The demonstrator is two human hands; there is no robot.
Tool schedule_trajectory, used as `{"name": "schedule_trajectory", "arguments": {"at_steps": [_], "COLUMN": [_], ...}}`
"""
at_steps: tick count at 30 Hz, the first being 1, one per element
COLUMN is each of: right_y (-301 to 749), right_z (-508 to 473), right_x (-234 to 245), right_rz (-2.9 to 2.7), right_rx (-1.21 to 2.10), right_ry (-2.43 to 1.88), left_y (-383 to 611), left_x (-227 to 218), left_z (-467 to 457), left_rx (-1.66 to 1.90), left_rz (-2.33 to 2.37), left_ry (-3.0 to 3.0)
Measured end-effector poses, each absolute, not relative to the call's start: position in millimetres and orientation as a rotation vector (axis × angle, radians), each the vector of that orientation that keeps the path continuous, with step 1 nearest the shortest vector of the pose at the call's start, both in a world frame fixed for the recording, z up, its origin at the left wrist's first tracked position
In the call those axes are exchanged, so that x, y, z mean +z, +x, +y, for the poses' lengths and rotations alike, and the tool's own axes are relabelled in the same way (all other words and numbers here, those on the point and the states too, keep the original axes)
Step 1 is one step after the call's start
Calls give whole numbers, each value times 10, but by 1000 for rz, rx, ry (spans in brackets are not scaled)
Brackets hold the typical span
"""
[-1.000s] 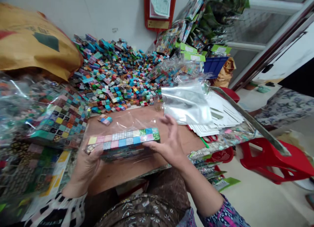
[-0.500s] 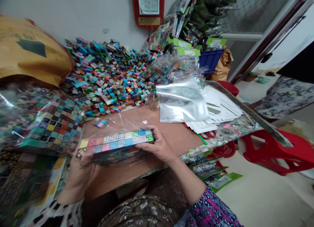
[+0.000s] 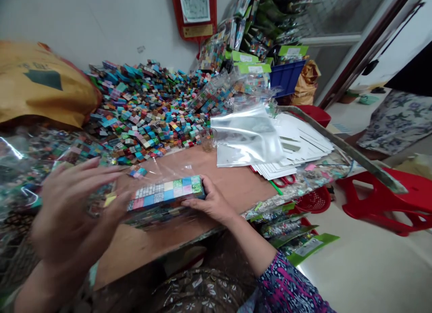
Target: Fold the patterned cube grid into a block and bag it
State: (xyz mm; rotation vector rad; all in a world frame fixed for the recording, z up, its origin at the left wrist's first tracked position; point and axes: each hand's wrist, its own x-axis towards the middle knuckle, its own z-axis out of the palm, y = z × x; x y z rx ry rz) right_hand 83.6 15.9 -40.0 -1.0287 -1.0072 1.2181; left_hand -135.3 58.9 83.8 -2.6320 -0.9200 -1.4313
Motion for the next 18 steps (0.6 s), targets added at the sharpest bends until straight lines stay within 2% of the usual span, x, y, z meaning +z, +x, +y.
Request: {"name": "schedule_trajectory", "arguments": {"at_steps": [2, 8, 12, 18], "right_y": [845, 925, 949, 928], "right_z": [143, 70, 50, 70], "right_x": [-417, -393, -385, -449], "right_rz": [-1042, -1326, -1376, -1366], "right_rx": [1212, 1009, 991, 976], "right_ry": [-1029, -1118, -1115, -1129], "left_y": [-1065, -403, -312, -299], "left_x": [977, 1038, 1079, 1095], "left_z": [645, 899, 974, 953], "left_rx": [-1267, -892, -969, -998], "left_rz": [-833, -1045, -1042, -779], "left_ry": [-2758, -2958, -3109, -3086]}}
